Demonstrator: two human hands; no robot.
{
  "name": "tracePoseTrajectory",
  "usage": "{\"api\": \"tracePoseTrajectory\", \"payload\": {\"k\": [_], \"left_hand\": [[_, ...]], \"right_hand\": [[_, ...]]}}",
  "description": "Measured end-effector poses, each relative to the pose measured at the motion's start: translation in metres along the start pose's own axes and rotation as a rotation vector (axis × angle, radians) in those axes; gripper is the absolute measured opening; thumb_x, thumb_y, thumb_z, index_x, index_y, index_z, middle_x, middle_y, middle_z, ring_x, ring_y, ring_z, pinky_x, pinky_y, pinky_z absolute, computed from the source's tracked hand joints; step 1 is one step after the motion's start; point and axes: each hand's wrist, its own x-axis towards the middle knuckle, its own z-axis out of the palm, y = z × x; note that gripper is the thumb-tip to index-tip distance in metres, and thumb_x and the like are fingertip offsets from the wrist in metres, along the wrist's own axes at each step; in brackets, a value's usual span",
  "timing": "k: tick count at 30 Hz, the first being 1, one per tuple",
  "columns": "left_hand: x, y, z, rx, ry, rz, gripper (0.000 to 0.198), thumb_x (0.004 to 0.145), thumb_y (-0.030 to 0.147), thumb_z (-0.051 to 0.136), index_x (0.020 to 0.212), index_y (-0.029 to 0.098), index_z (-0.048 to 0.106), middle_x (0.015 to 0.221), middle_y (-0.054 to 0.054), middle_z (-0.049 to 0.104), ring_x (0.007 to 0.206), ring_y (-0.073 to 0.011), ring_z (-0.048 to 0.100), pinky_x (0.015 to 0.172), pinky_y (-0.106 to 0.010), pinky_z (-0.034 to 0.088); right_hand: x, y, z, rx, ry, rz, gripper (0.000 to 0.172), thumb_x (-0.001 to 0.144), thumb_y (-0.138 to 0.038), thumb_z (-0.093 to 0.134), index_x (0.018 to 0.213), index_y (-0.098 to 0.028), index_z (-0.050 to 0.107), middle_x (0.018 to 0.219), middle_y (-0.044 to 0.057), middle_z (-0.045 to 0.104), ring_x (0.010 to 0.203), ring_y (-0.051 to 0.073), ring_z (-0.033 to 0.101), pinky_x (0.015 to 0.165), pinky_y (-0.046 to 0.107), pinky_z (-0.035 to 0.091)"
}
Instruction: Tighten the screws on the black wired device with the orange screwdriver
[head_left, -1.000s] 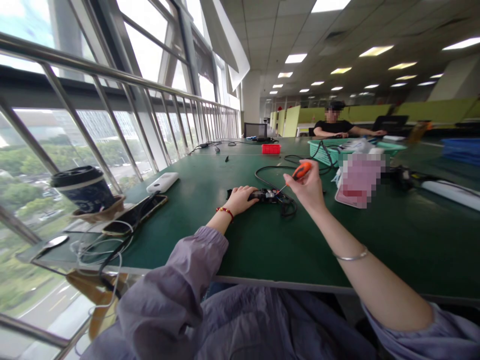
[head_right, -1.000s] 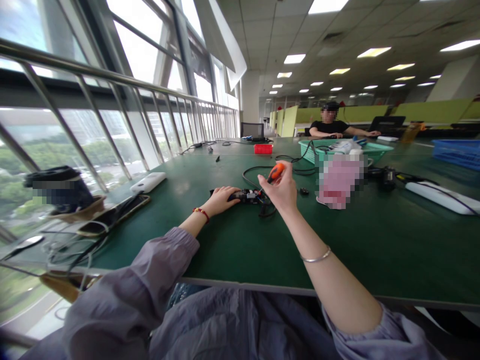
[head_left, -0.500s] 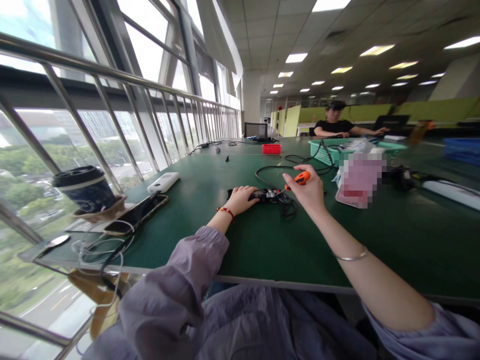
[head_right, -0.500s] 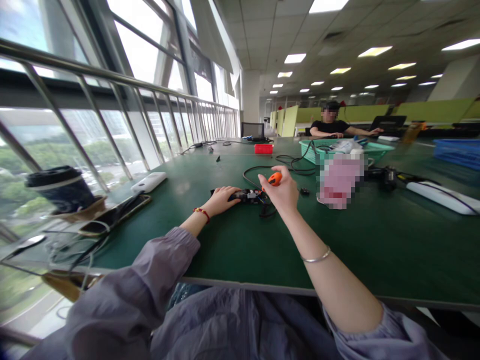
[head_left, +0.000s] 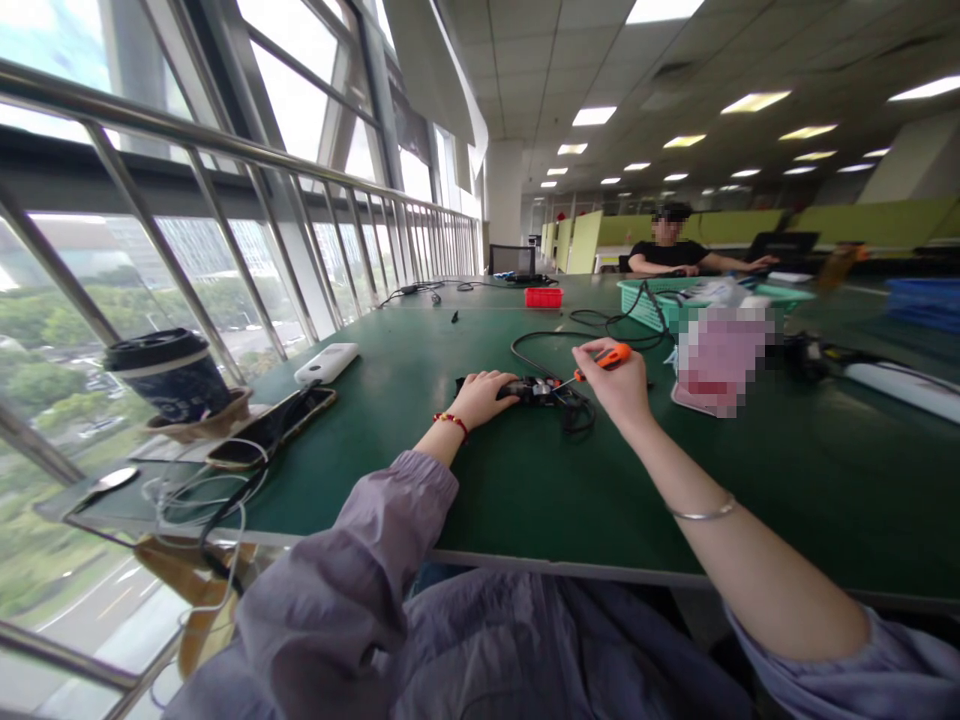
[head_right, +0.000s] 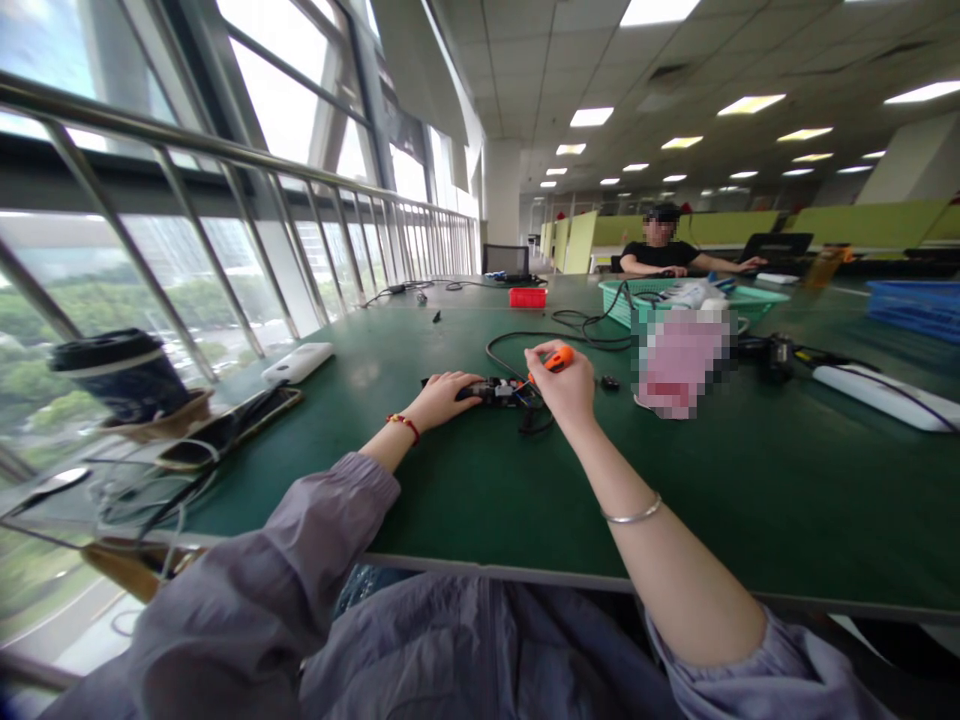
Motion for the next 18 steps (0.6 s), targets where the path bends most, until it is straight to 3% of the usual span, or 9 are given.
{"api": "tracePoseTrajectory", "payload": {"k": [2, 4, 6, 11, 13, 16, 18], "left_hand": [[0.0001, -0.0007, -0.0008, 0.001, 0.004, 0.002, 0.04, 0.089, 0.043, 0.048, 0.125, 0.027, 0.053, 0.121, -0.004, 0.06, 0.113, -0.0252, 0.053, 0.097, -0.039, 0.037], [0.0001, -0.0009, -0.0018, 0.004, 0.006, 0.005, 0.041, 0.089, 0.043, 0.049, 0.126, 0.027, 0.053, 0.122, -0.004, 0.06, 0.113, -0.025, 0.053, 0.097, -0.038, 0.038], [0.0002, -0.0007, -0.0026, 0.005, 0.004, 0.007, 0.041, 0.089, 0.043, 0.049, 0.126, 0.027, 0.053, 0.122, -0.004, 0.06, 0.113, -0.0247, 0.053, 0.097, -0.038, 0.038], [0.0011, -0.0004, -0.002, 0.007, 0.007, 0.01, 0.04, 0.088, 0.043, 0.049, 0.125, 0.026, 0.054, 0.122, -0.004, 0.061, 0.113, -0.0242, 0.053, 0.096, -0.037, 0.038], [0.0014, -0.0009, -0.001, 0.003, 0.01, 0.01, 0.04, 0.088, 0.043, 0.049, 0.125, 0.026, 0.054, 0.123, -0.004, 0.06, 0.113, -0.024, 0.053, 0.097, -0.037, 0.038], [0.0015, -0.0017, -0.0001, 0.001, 0.01, 0.013, 0.04, 0.088, 0.042, 0.049, 0.124, 0.026, 0.054, 0.123, -0.004, 0.06, 0.113, -0.024, 0.053, 0.097, -0.037, 0.038], [0.0014, -0.0018, -0.0001, 0.0, 0.012, 0.014, 0.04, 0.088, 0.042, 0.049, 0.124, 0.025, 0.054, 0.122, -0.004, 0.061, 0.113, -0.0242, 0.053, 0.097, -0.038, 0.037]], "right_hand": [[-0.0002, 0.0002, 0.0009, 0.057, -0.005, -0.036, 0.03, 0.066, -0.036, 0.061, 0.092, -0.02, 0.059, 0.069, -0.001, 0.055, 0.057, 0.015, 0.051, 0.057, 0.028, 0.041], [-0.0002, -0.0004, 0.0013, 0.097, 0.014, -0.054, 0.049, 0.061, -0.033, 0.064, 0.108, -0.022, 0.052, 0.076, -0.001, 0.055, 0.057, 0.014, 0.051, 0.056, 0.028, 0.042], [-0.0003, -0.0022, 0.0001, 0.083, 0.048, -0.036, 0.056, 0.061, -0.037, 0.066, 0.111, -0.022, 0.048, 0.074, -0.002, 0.053, 0.056, 0.014, 0.05, 0.055, 0.028, 0.043], [-0.0001, -0.0054, -0.0039, -0.036, 0.097, 0.009, 0.026, 0.068, -0.044, 0.06, 0.081, -0.021, 0.058, 0.06, -0.002, 0.051, 0.058, 0.016, 0.051, 0.06, 0.03, 0.042], [0.0003, -0.0031, -0.0028, -0.012, 0.074, -0.013, 0.022, 0.068, -0.037, 0.058, 0.084, -0.021, 0.059, 0.065, -0.001, 0.054, 0.059, 0.015, 0.051, 0.06, 0.029, 0.042], [0.001, 0.0015, 0.0006, 0.051, 0.004, -0.082, 0.052, 0.063, -0.032, 0.061, 0.113, -0.021, 0.051, 0.074, -0.002, 0.055, 0.06, 0.014, 0.051, 0.059, 0.029, 0.044], [0.0009, 0.0026, 0.0021, 0.042, -0.016, -0.107, 0.064, 0.062, -0.036, 0.065, 0.12, -0.02, 0.046, 0.074, -0.003, 0.053, 0.061, 0.015, 0.052, 0.061, 0.029, 0.045]]}}
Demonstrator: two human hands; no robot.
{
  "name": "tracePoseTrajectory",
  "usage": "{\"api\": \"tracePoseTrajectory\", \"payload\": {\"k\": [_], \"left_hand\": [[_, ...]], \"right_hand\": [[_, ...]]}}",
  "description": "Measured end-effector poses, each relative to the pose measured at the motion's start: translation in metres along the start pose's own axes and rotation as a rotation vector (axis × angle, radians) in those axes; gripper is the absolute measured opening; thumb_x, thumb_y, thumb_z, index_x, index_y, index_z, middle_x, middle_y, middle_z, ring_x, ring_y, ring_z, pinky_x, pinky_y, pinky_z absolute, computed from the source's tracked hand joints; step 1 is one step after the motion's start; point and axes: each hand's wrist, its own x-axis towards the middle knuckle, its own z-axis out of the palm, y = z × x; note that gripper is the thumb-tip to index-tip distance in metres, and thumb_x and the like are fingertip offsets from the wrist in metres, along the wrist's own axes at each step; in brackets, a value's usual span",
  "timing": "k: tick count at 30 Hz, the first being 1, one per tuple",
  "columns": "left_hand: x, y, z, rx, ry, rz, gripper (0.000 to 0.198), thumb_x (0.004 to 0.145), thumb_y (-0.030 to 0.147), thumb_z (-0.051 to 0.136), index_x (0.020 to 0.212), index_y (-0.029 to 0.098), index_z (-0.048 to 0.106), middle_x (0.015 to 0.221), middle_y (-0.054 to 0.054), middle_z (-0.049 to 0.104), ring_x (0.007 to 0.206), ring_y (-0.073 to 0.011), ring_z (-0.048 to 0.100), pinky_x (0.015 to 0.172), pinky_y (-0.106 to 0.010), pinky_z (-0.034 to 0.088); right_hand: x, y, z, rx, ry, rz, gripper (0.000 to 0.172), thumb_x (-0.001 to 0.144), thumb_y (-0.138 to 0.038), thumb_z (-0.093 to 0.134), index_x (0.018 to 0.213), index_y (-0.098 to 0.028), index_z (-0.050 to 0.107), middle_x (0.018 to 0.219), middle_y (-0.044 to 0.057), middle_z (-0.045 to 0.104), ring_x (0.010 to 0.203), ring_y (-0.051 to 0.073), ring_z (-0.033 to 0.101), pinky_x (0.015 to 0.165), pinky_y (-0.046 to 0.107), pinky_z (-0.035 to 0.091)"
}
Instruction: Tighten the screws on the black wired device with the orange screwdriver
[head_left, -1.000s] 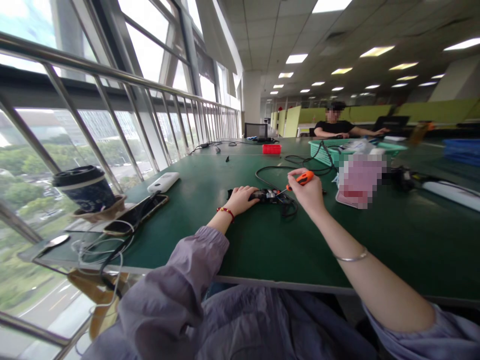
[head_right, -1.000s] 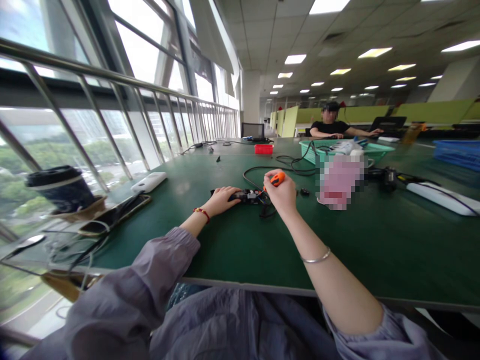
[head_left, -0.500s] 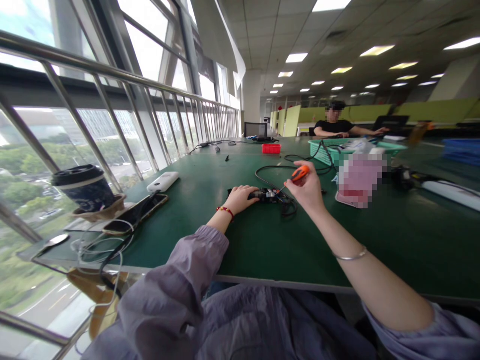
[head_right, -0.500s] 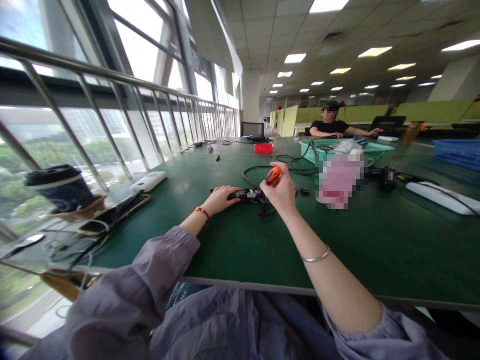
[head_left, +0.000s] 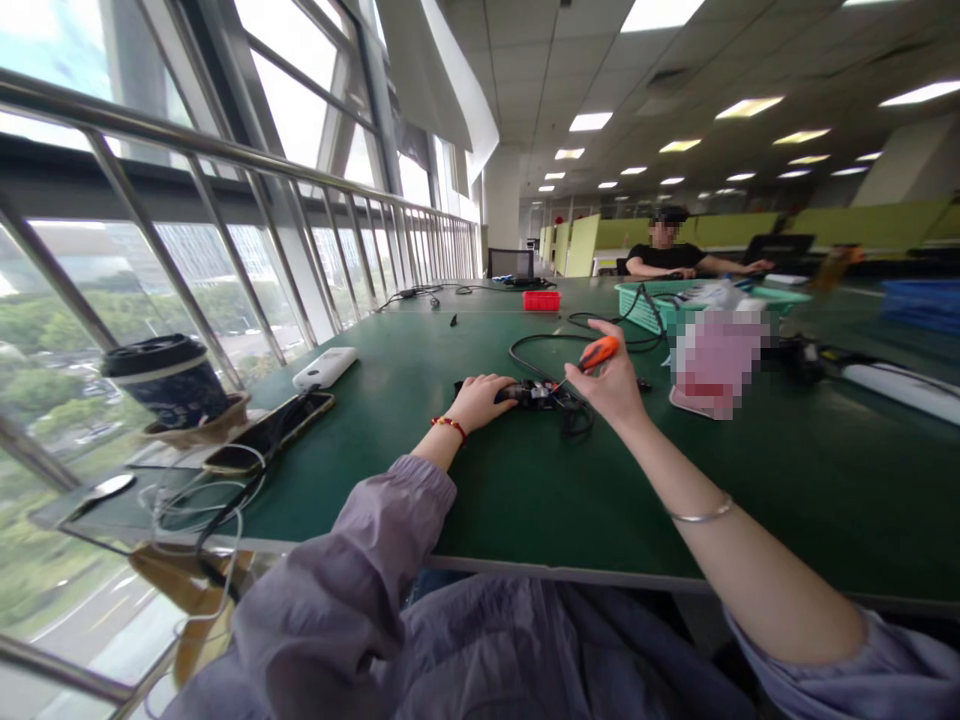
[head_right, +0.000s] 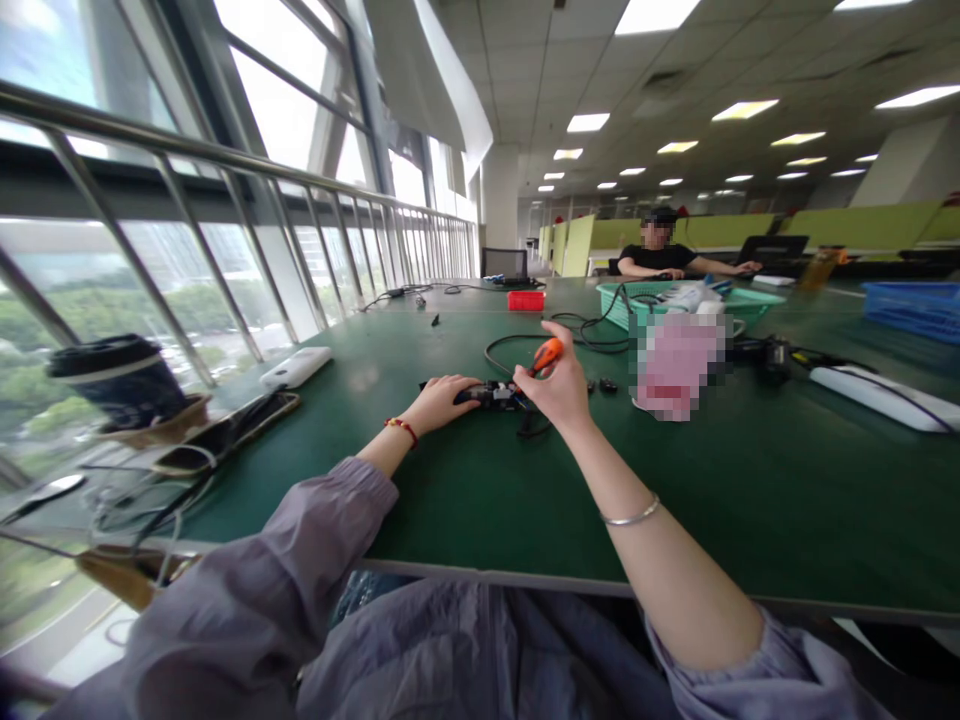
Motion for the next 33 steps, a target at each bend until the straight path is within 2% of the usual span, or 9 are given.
{"api": "tracePoseTrajectory", "payload": {"k": [2, 6, 8, 13, 18, 20, 25, 30, 33], "left_hand": [[-0.0001, 0.0002, -0.0002, -0.003, 0.002, 0.0, 0.04, 0.088, 0.042, 0.049, 0.124, 0.025, 0.054, 0.121, -0.005, 0.061, 0.113, -0.0243, 0.053, 0.097, -0.038, 0.037], [-0.0001, 0.0005, 0.0001, -0.004, -0.002, -0.001, 0.04, 0.088, 0.042, 0.049, 0.124, 0.025, 0.054, 0.121, -0.005, 0.061, 0.113, -0.0245, 0.053, 0.098, -0.039, 0.037], [0.0, 0.0002, 0.0007, -0.006, -0.003, 0.001, 0.04, 0.088, 0.042, 0.049, 0.124, 0.024, 0.054, 0.122, -0.005, 0.06, 0.114, -0.0246, 0.053, 0.098, -0.039, 0.037], [0.0, -0.0001, 0.0011, -0.01, -0.002, 0.001, 0.04, 0.088, 0.042, 0.048, 0.124, 0.025, 0.054, 0.121, -0.005, 0.061, 0.113, -0.0245, 0.053, 0.098, -0.039, 0.037], [-0.0001, 0.0001, 0.0005, -0.009, -0.004, 0.001, 0.04, 0.088, 0.042, 0.048, 0.123, 0.025, 0.054, 0.121, -0.005, 0.06, 0.113, -0.0248, 0.053, 0.098, -0.039, 0.037], [0.0, -0.0001, 0.0006, -0.01, -0.005, 0.003, 0.04, 0.088, 0.042, 0.048, 0.123, 0.024, 0.054, 0.121, -0.005, 0.06, 0.113, -0.0249, 0.053, 0.098, -0.04, 0.037], [0.0, -0.0008, 0.0012, -0.012, -0.003, 0.005, 0.04, 0.088, 0.042, 0.048, 0.124, 0.024, 0.054, 0.121, -0.006, 0.06, 0.113, -0.0249, 0.053, 0.098, -0.04, 0.037], [0.0001, -0.0007, 0.0009, -0.01, -0.008, 0.0, 0.04, 0.088, 0.042, 0.048, 0.123, 0.025, 0.054, 0.121, -0.005, 0.06, 0.113, -0.0251, 0.053, 0.097, -0.04, 0.038], [0.0007, -0.0001, 0.0002, -0.003, -0.009, 0.002, 0.039, 0.088, 0.042, 0.048, 0.123, 0.025, 0.053, 0.121, -0.005, 0.06, 0.113, -0.0252, 0.053, 0.097, -0.04, 0.038]], "right_hand": [[-0.0007, -0.0012, 0.0003, -0.062, 0.009, 0.018, 0.059, 0.061, -0.042, 0.067, 0.113, -0.02, 0.051, 0.067, -0.004, 0.052, 0.059, 0.015, 0.052, 0.06, 0.029, 0.044], [-0.0026, -0.0049, -0.0002, -0.095, -0.015, 0.051, 0.024, 0.072, -0.044, 0.057, 0.077, -0.02, 0.061, 0.058, -0.001, 0.054, 0.056, 0.016, 0.053, 0.057, 0.028, 0.04], [-0.0032, -0.0047, 0.0004, -0.056, -0.031, 0.032, 0.02, 0.072, -0.037, 0.055, 0.079, -0.02, 0.061, 0.059, -0.001, 0.054, 0.056, 0.015, 0.052, 0.058, 0.028, 0.041], [-0.0033, -0.0022, 0.0014, 0.009, 0.045, 0.05, 0.053, 0.061, -0.037, 0.065, 0.11, -0.022, 0.051, 0.067, -0.004, 0.053, 0.054, 0.014, 0.05, 0.055, 0.028, 0.043], [-0.0016, -0.0003, 0.0005, -0.062, 0.055, 0.091, 0.024, 0.07, -0.044, 0.058, 0.077, -0.021, 0.058, 0.06, -0.001, 0.053, 0.058, 0.017, 0.053, 0.061, 0.03, 0.042], [-0.0009, 0.0007, 0.0014, -0.008, 0.04, 0.06, 0.023, 0.069, -0.038, 0.058, 0.085, -0.02, 0.058, 0.067, -0.001, 0.055, 0.06, 0.016, 0.053, 0.062, 0.03, 0.043], [-0.001, -0.0013, 0.0012, 0.024, 0.086, 0.06, 0.058, 0.061, -0.037, 0.065, 0.114, -0.022, 0.046, 0.075, -0.002, 0.054, 0.061, 0.015, 0.052, 0.057, 0.028, 0.043], [-0.0002, -0.0015, -0.0026, -0.092, 0.083, 0.096, 0.029, 0.068, -0.046, 0.06, 0.083, -0.022, 0.058, 0.062, -0.002, 0.052, 0.059, 0.016, 0.051, 0.059, 0.029, 0.04], [0.0009, 0.0026, -0.0002, -0.019, 0.039, 0.03, 0.03, 0.068, -0.038, 0.059, 0.093, -0.021, 0.058, 0.069, -0.001, 0.056, 0.059, 0.015, 0.051, 0.057, 0.028, 0.041]]}}
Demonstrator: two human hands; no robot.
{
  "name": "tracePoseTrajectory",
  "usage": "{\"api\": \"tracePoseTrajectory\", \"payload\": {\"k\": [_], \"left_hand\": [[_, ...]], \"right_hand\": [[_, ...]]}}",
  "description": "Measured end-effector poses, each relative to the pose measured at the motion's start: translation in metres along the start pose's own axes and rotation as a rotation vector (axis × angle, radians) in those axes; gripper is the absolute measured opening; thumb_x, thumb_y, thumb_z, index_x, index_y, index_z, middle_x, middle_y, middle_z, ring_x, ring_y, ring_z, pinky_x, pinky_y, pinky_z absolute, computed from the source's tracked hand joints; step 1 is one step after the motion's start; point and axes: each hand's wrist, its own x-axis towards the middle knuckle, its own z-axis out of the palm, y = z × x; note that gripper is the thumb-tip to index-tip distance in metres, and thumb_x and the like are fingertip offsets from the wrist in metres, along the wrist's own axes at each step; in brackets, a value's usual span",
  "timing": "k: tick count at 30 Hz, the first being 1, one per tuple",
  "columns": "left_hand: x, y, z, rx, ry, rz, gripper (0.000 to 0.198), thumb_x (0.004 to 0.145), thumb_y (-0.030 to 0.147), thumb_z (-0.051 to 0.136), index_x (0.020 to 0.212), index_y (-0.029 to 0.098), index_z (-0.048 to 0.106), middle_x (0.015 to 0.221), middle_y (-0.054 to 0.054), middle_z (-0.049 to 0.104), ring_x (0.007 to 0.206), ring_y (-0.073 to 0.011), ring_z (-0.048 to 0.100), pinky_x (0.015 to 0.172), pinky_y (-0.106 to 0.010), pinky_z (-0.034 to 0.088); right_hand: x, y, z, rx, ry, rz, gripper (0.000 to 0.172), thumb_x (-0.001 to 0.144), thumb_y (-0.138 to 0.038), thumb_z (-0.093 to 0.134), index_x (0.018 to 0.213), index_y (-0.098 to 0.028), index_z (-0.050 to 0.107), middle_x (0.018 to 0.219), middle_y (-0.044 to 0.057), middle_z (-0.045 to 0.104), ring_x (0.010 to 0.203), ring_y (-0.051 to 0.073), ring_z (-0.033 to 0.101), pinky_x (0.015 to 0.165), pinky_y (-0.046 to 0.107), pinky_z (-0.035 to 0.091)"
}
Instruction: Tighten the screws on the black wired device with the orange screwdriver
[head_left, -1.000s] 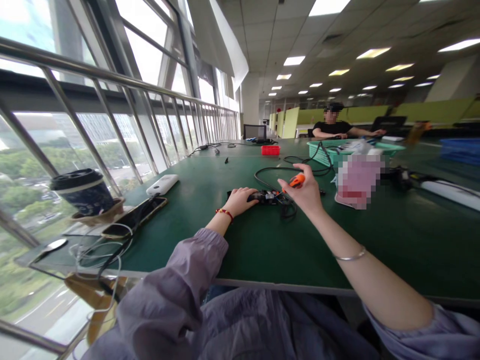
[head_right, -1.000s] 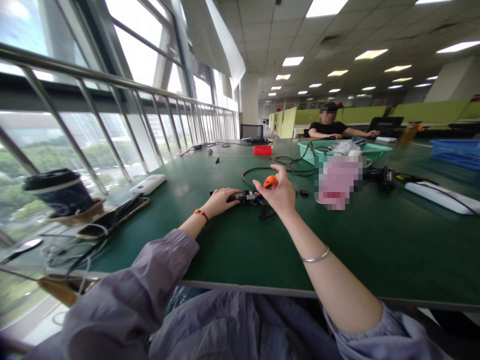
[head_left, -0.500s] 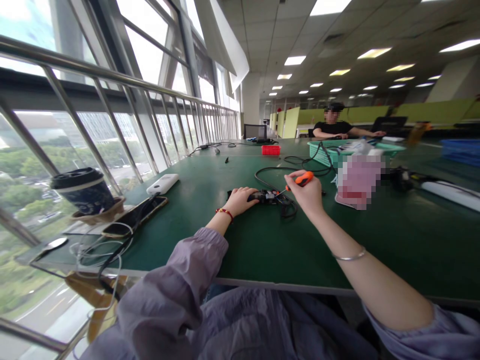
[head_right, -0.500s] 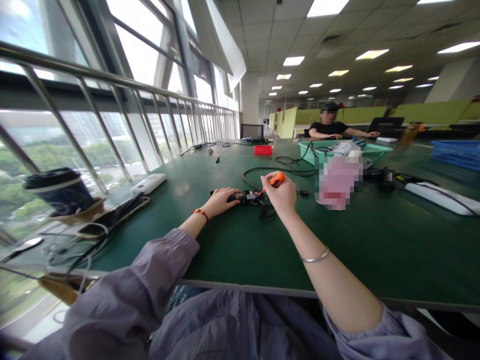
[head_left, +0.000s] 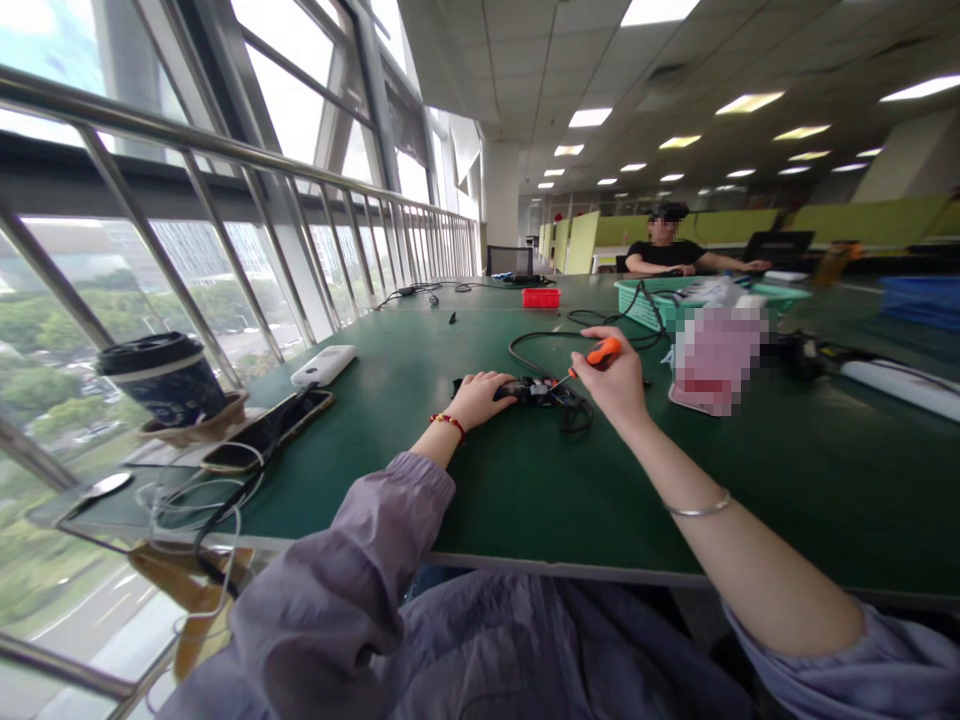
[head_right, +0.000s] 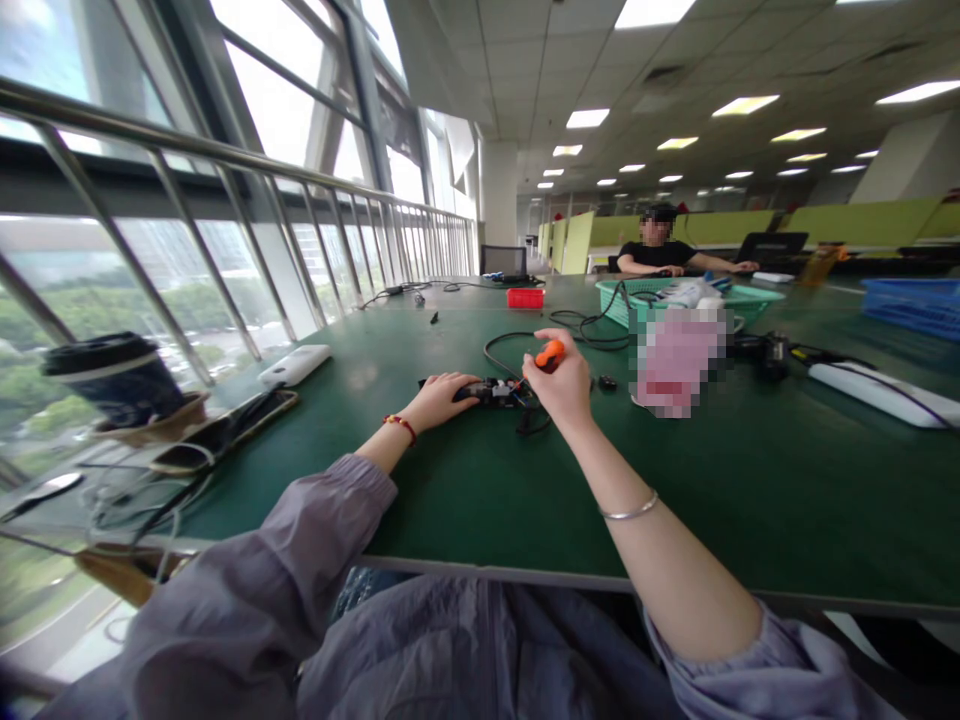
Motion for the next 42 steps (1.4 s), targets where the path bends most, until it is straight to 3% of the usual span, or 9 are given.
{"api": "tracePoseTrajectory", "payload": {"k": [5, 10, 13, 18, 23, 26, 31, 38, 42], "left_hand": [[-0.001, 0.001, 0.0, 0.02, -0.006, 0.007, 0.042, 0.089, 0.042, 0.047, 0.126, 0.023, 0.051, 0.124, -0.006, 0.059, 0.115, -0.0253, 0.052, 0.098, -0.039, 0.037], [-0.003, 0.004, 0.001, 0.104, 0.036, -0.012, 0.06, 0.09, 0.043, 0.046, 0.14, 0.013, 0.033, 0.135, -0.015, 0.049, 0.124, -0.0274, 0.046, 0.106, -0.042, 0.029], [-0.001, 0.003, -0.002, 0.111, -0.01, 0.022, 0.048, 0.091, 0.041, 0.045, 0.133, 0.018, 0.043, 0.129, -0.012, 0.055, 0.12, -0.025, 0.05, 0.105, -0.04, 0.031], [0.001, -0.004, -0.016, 0.086, -0.067, -0.001, 0.035, 0.084, 0.049, 0.053, 0.108, 0.023, 0.058, 0.108, -0.005, 0.066, 0.097, -0.0229, 0.062, 0.081, -0.03, 0.046], [-0.012, -0.028, -0.032, 0.078, -0.063, -0.139, 0.04, 0.078, 0.049, 0.057, 0.107, 0.023, 0.057, 0.107, -0.004, 0.066, 0.095, -0.022, 0.062, 0.073, -0.026, 0.047], [-0.022, -0.052, -0.04, 0.118, -0.046, -0.256, 0.045, 0.078, 0.048, 0.057, 0.114, 0.022, 0.056, 0.114, -0.005, 0.064, 0.102, -0.0233, 0.06, 0.077, -0.027, 0.047], [-0.042, -0.088, -0.05, 0.197, -0.003, -0.552, 0.042, 0.078, 0.049, 0.054, 0.108, 0.021, 0.065, 0.113, -0.009, 0.063, 0.102, -0.0286, 0.06, 0.076, -0.032, 0.049], [-0.065, -0.109, -0.059, 0.24, 0.295, -0.935, 0.036, 0.075, 0.031, 0.057, 0.106, 0.016, 0.066, 0.106, -0.016, 0.064, 0.097, -0.0346, 0.061, 0.075, -0.042, 0.047], [-0.071, -0.117, -0.06, 0.319, 0.44, -1.006, 0.032, 0.08, 0.027, 0.05, 0.106, 0.012, 0.061, 0.102, -0.018, 0.063, 0.095, -0.0346, 0.06, 0.08, -0.046, 0.043]], "right_hand": [[-0.001, -0.002, 0.001, -0.035, 0.042, -0.022, 0.051, 0.061, -0.042, 0.067, 0.105, -0.021, 0.053, 0.078, 0.0, 0.057, 0.06, 0.015, 0.051, 0.058, 0.029, 0.043], [-0.003, -0.009, -0.003, -0.071, 0.024, 0.041, 0.023, 0.07, -0.044, 0.059, 0.072, -0.021, 0.06, 0.058, 0.0, 0.056, 0.057, 0.017, 0.053, 0.059, 0.028, 0.041], [-0.004, -0.01, -0.003, -0.019, -0.037, -0.005, 0.015, 0.071, -0.034, 0.056, 0.069, -0.02, 0.061, 0.06, 0.001, 0.06, 0.054, 0.015, 0.053, 0.058, 0.028, 0.04], [-0.006, -0.011, -0.003, -0.032, -0.209, -0.106, 0.011, 0.071, -0.028, 0.056, 0.066, -0.02, 0.06, 0.065, 0.001, 0.063, 0.061, 0.015, 0.057, 0.06, 0.026, 0.042], [-0.014, -0.01, 0.001, -0.088, -0.601, -0.21, 0.012, 0.074, -0.028, 0.057, 0.08, -0.021, 0.065, 0.077, 0.0, 0.069, 0.067, 0.014, 0.061, 0.065, 0.025, 0.045], [-0.02, -0.009, 0.008, -0.12, -0.734, -0.251, 0.017, 0.074, -0.027, 0.059, 0.089, -0.025, 0.067, 0.092, -0.001, 0.071, 0.079, 0.015, 0.064, 0.071, 0.026, 0.047], [-0.024, -0.012, 0.013, -0.114, -0.733, -0.29, 0.02, 0.076, -0.027, 0.058, 0.095, -0.027, 0.066, 0.1, -0.001, 0.07, 0.088, 0.017, 0.064, 0.076, 0.029, 0.049], [-0.017, -0.009, 0.006, -0.121, -0.65, -0.229, 0.017, 0.077, -0.027, 0.056, 0.091, -0.025, 0.066, 0.1, -0.001, 0.07, 0.087, 0.017, 0.065, 0.076, 0.03, 0.05], [-0.018, -0.009, 0.007, -0.123, -0.678, -0.232, 0.017, 0.077, -0.027, 0.056, 0.091, -0.026, 0.066, 0.098, -0.001, 0.07, 0.085, 0.016, 0.065, 0.074, 0.03, 0.05]]}}
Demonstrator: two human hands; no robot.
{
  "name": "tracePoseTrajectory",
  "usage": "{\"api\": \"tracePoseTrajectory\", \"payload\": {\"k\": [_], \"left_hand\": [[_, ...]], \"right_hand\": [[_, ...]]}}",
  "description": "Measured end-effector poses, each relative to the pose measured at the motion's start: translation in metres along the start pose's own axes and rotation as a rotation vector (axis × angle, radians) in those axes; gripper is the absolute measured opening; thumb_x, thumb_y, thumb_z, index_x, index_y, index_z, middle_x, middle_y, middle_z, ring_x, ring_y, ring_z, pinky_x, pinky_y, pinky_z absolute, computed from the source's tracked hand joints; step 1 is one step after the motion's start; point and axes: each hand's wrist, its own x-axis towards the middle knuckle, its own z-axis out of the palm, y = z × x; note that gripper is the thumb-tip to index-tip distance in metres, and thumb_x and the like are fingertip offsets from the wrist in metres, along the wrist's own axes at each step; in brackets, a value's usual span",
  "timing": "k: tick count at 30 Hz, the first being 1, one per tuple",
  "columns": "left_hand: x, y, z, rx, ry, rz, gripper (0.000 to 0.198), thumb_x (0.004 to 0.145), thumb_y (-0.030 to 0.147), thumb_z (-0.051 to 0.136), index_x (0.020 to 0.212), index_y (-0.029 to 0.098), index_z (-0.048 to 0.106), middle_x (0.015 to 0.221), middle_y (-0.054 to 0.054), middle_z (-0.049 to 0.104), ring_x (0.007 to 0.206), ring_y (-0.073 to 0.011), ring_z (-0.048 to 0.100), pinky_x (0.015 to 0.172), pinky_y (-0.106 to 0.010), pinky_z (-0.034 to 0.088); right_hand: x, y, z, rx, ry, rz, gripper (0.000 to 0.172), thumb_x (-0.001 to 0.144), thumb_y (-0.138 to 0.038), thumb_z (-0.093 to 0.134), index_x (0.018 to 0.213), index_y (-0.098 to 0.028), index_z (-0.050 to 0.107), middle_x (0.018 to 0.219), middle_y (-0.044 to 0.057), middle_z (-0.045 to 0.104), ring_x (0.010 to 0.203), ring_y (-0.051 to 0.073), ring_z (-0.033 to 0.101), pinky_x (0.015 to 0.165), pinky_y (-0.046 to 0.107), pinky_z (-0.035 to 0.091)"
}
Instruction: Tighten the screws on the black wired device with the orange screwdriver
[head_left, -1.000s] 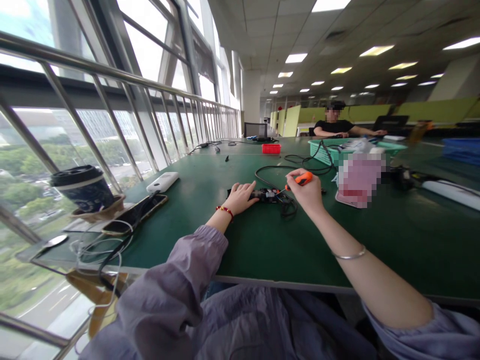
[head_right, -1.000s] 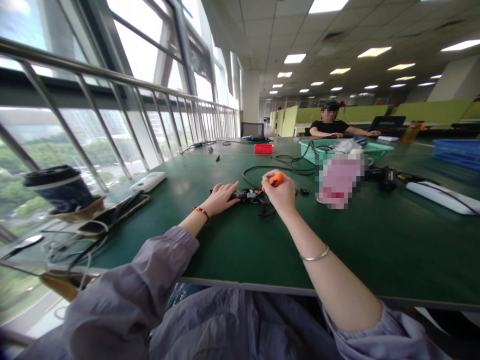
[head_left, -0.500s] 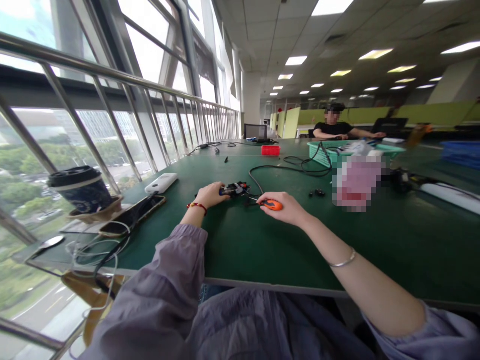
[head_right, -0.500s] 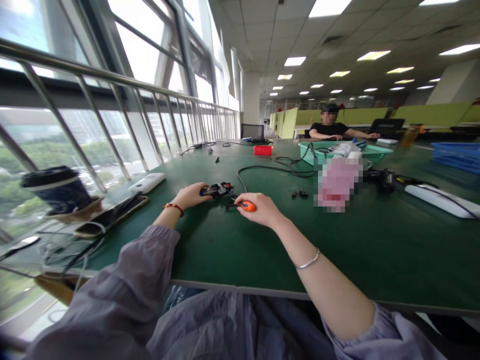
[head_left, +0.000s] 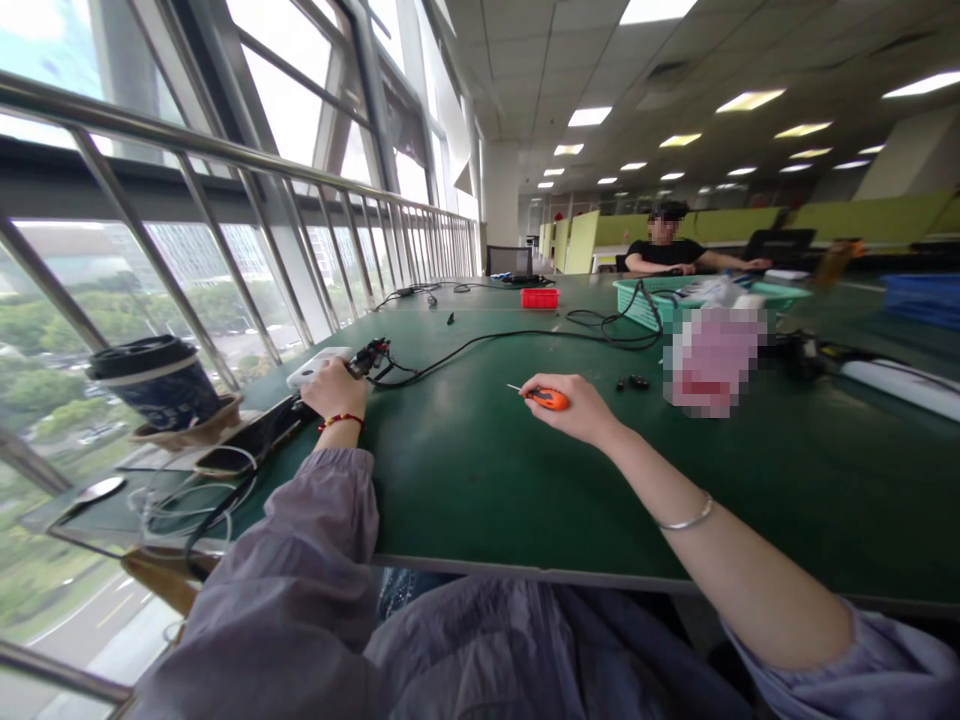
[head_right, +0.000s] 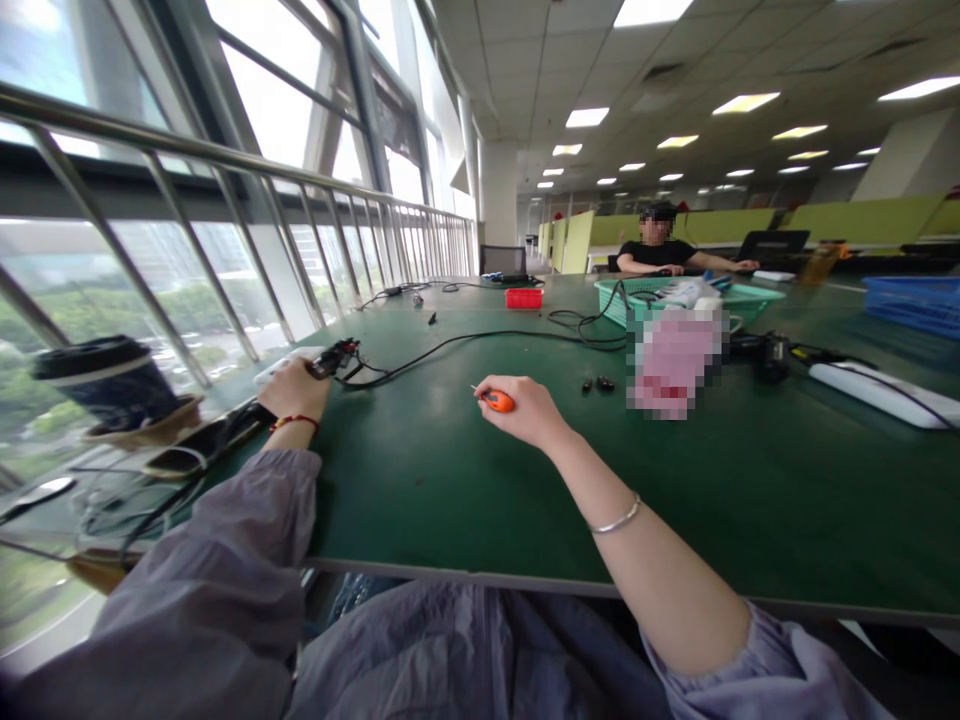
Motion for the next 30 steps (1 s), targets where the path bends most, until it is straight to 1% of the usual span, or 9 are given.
{"api": "tracePoseTrajectory", "payload": {"k": [3, 8, 13, 16, 21, 23, 25, 27, 30], "left_hand": [[0.001, -0.005, 0.004, 0.088, 0.082, 0.1, 0.033, 0.079, 0.016, 0.046, 0.11, 0.01, 0.056, 0.109, -0.018, 0.06, 0.101, -0.0333, 0.056, 0.088, -0.047, 0.037], [-0.001, -0.003, 0.012, 0.166, 0.086, 0.24, 0.037, 0.079, 0.007, 0.037, 0.113, 0.008, 0.052, 0.11, -0.02, 0.058, 0.103, -0.0342, 0.053, 0.087, -0.046, 0.036], [-0.001, -0.003, 0.015, 0.129, 0.132, 0.241, 0.037, 0.08, 0.008, 0.036, 0.112, 0.009, 0.052, 0.108, -0.019, 0.058, 0.102, -0.0342, 0.052, 0.085, -0.045, 0.035], [-0.002, -0.006, 0.013, 0.074, 0.171, 0.202, 0.034, 0.079, 0.01, 0.037, 0.109, 0.011, 0.054, 0.107, -0.018, 0.058, 0.101, -0.0342, 0.051, 0.085, -0.045, 0.035], [-0.006, 0.004, 0.005, -0.091, 0.207, 0.218, 0.031, 0.078, 0.012, 0.04, 0.105, 0.014, 0.055, 0.108, -0.017, 0.057, 0.106, -0.0336, 0.049, 0.089, -0.047, 0.032], [-0.012, 0.018, 0.0, -0.138, 0.208, 0.308, 0.029, 0.079, 0.013, 0.041, 0.104, 0.015, 0.056, 0.108, -0.016, 0.057, 0.106, -0.0328, 0.048, 0.09, -0.047, 0.031], [-0.022, 0.037, -0.005, -0.162, 0.194, 0.454, 0.027, 0.081, 0.015, 0.041, 0.103, 0.015, 0.057, 0.105, -0.014, 0.058, 0.105, -0.0311, 0.049, 0.091, -0.045, 0.03], [-0.037, 0.06, -0.01, -0.192, 0.14, 0.655, 0.025, 0.082, 0.017, 0.043, 0.103, 0.017, 0.058, 0.104, -0.012, 0.059, 0.103, -0.0287, 0.051, 0.093, -0.042, 0.03], [-0.065, 0.097, -0.013, -0.276, -0.001, 1.056, 0.025, 0.085, 0.022, 0.047, 0.107, 0.019, 0.058, 0.109, -0.009, 0.058, 0.101, -0.0233, 0.052, 0.094, -0.036, 0.032]], "right_hand": [[0.0, -0.001, 0.002, -0.006, -0.024, -0.011, 0.017, 0.077, -0.027, 0.057, 0.091, -0.026, 0.067, 0.096, -0.001, 0.07, 0.083, 0.016, 0.064, 0.074, 0.03, 0.05], [0.0, 0.0, 0.002, -0.018, -0.029, 0.003, 0.017, 0.077, -0.028, 0.057, 0.091, -0.026, 0.067, 0.096, -0.002, 0.07, 0.083, 0.016, 0.064, 0.074, 0.03, 0.05], [0.0, -0.001, 0.002, -0.033, -0.006, 0.016, 0.016, 0.077, -0.029, 0.058, 0.09, -0.027, 0.067, 0.097, -0.003, 0.071, 0.083, 0.017, 0.065, 0.073, 0.029, 0.05], [0.0, -0.002, 0.002, -0.05, 0.052, 0.061, 0.017, 0.079, -0.034, 0.058, 0.093, -0.028, 0.067, 0.097, -0.002, 0.071, 0.081, 0.017, 0.066, 0.069, 0.028, 0.05], [0.002, 0.004, -0.001, 0.058, 0.195, 0.225, 0.028, 0.084, -0.04, 0.053, 0.107, -0.028, 0.062, 0.079, -0.002, 0.071, 0.056, 0.013, 0.064, 0.058, 0.025, 0.049], [0.003, 0.009, -0.004, 0.039, 0.265, 0.28, 0.026, 0.085, -0.039, 0.051, 0.106, -0.027, 0.062, 0.075, -0.001, 0.07, 0.056, 0.013, 0.064, 0.059, 0.025, 0.049], [0.004, 0.014, -0.007, -0.058, 0.329, 0.317, 0.023, 0.084, -0.037, 0.052, 0.101, -0.026, 0.063, 0.079, 0.001, 0.071, 0.065, 0.017, 0.066, 0.061, 0.026, 0.048], [0.004, 0.019, -0.009, -0.155, 0.372, 0.345, 0.022, 0.083, -0.038, 0.053, 0.098, -0.025, 0.063, 0.084, 0.003, 0.071, 0.076, 0.02, 0.067, 0.062, 0.027, 0.047], [0.004, 0.023, -0.01, -0.173, 0.411, 0.352, 0.025, 0.083, -0.039, 0.052, 0.102, -0.025, 0.061, 0.088, 0.003, 0.072, 0.083, 0.022, 0.066, 0.065, 0.028, 0.047]]}}
